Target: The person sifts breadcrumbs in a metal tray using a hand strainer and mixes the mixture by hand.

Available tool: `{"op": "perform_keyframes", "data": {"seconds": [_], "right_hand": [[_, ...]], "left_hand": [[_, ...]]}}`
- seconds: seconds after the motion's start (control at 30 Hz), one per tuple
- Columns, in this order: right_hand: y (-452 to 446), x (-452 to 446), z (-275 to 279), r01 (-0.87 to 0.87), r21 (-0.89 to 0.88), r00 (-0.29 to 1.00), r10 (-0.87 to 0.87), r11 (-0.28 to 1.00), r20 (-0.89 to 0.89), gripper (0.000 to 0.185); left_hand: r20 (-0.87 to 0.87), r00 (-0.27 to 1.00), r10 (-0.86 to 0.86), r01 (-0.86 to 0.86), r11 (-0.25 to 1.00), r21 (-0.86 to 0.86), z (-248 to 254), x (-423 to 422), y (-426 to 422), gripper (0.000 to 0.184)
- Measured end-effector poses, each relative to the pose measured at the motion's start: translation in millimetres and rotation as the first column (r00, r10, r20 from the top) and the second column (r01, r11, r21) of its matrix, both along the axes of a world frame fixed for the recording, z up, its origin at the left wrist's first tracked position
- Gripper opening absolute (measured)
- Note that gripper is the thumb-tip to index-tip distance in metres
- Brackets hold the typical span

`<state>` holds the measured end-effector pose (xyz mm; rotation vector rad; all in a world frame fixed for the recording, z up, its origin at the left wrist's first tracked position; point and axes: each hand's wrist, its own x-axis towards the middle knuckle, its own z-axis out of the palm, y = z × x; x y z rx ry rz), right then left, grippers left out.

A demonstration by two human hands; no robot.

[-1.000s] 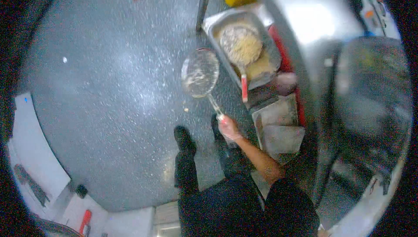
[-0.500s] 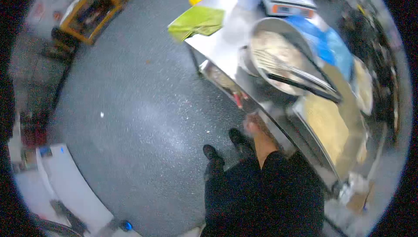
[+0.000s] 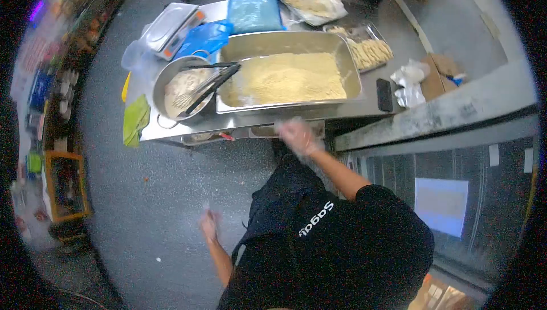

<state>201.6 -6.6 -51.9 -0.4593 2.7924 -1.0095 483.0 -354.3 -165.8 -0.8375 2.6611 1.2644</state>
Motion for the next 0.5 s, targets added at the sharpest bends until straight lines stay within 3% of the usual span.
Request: {"op": "perform_keyframes", "data": {"seconds": [0.03, 0.07, 0.1, 0.17, 0.23, 0.27, 0.3, 0.33, 0.4, 0.5], "right_hand": [[9, -14, 21, 0.159, -0.003, 0.986, -0.159, 0.987, -0.046, 0.034], [16, -35, 53, 0.295, -0.050, 0.954, -0.291, 0.954, 0.075, 0.033], [39, -71, 14, 0.472, 0.002, 0.880, -0.471, 0.882, -0.052, 0.030], [85, -135, -23, 0.319, 0.300, 0.928, -0.231, 0.899, -0.293, 0.030], [104, -184, -49, 0.196, 0.406, 0.945, -0.283, 0.893, 0.166, 0.032], [108, -203, -61, 0.113, 0.434, 0.876, -0.296, 0.894, 0.382, 0.033], [101, -217, -77, -0.050, 0.468, 0.918, -0.145, 0.882, 0.370, 0.036], [87, -233, -97, -0.206, 0.505, 0.932, 0.011, 0.838, 0.362, 0.038], [67, -256, -179, -0.200, 0.357, 0.957, 0.260, 0.912, -0.127, 0.041], [42, -274, -120, -0.450, 0.311, 0.893, 0.432, 0.838, 0.128, 0.039]], "left_hand": [[-0.012, 1.000, 0.001, 0.001, 0.984, 0.176, 47, -52, 7, 0.037], [-0.104, 0.992, 0.067, -0.018, 0.908, 0.418, 50, -89, 9, 0.035], [-0.275, 0.961, -0.017, 0.122, 0.920, 0.372, 57, -132, 22, 0.035], [-0.378, 0.917, -0.129, 0.275, 0.891, 0.361, 132, -213, 79, 0.033], [-0.244, 0.955, -0.171, 0.287, 0.747, 0.600, 128, -274, 113, 0.032], [-0.318, 0.889, -0.331, 0.451, 0.760, 0.469, 140, -300, 130, 0.030], [-0.361, 0.792, -0.493, 0.601, 0.734, 0.315, 152, -326, 146, 0.028], [-0.290, 0.789, -0.541, 0.607, 0.761, 0.231, 153, -349, 162, 0.027], [-0.132, 0.787, -0.602, 0.614, 0.786, 0.076, 151, -383, 193, 0.026], [0.087, 0.728, -0.680, 0.679, 0.732, 0.045, 119, -423, 205, 0.024]]}}
